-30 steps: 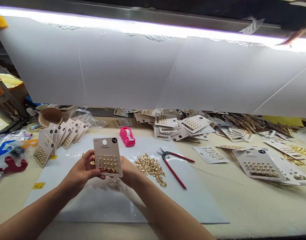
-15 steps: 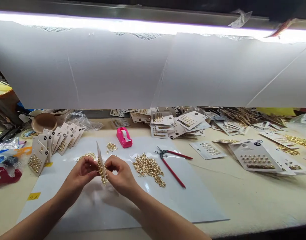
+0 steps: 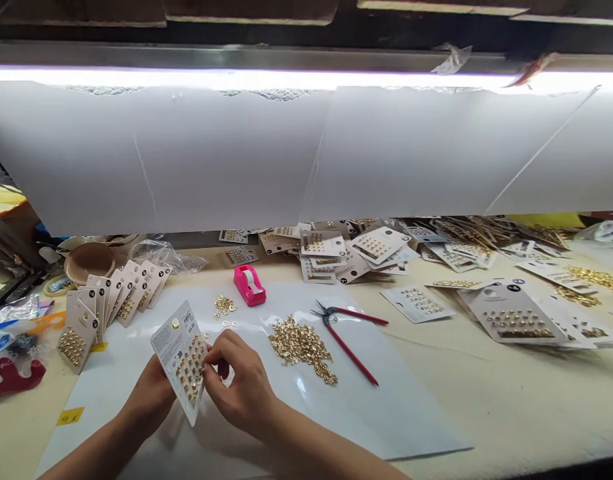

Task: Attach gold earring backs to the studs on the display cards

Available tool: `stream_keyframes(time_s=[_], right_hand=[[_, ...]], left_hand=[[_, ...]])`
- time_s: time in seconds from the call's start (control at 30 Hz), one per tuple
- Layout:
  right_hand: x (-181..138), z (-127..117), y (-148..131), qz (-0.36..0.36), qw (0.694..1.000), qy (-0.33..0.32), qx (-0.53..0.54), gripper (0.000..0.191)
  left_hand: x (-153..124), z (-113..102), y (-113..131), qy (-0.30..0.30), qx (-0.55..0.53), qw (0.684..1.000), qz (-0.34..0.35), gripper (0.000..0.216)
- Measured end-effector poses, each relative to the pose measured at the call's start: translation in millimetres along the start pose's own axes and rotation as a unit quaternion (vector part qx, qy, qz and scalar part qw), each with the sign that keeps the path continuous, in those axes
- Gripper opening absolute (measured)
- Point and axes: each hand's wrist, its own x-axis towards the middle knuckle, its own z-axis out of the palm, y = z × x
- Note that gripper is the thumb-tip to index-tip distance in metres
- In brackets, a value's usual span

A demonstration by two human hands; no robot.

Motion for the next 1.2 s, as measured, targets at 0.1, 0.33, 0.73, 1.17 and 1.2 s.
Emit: stream_keyframes(time_s=[0.1,0.33,0.73,1.17,1.2], right_hand=[[-1,0,-3,-0.007,0.999,-0.022,-0.038,0.010],[12,-38,-16,0.067,0.990,-0.086,-0.090,0.006],[-23,-107,49,0.093,0.919,-0.182,-0.338,0.020],[-24,-95,46,0.104,0.870,-0.245,-0.415,0.012],[-25,-96,46,0.106,0.874,-0.239,-0.410,0.013]], left_hand=[[1,-1,0,-0.027,-0.012,1.000,0.001,0.026],[8,-10,-2,0.008,-0.103,0.994,-0.032,0.033],[10,-11,-3,0.039,-0.119,0.991,-0.037,0.031],[8,-11,-4,0.005,-0.105,0.993,-0.056,0.027],[8,-11,-5,0.005,-0.103,0.993,-0.056,0.027]])
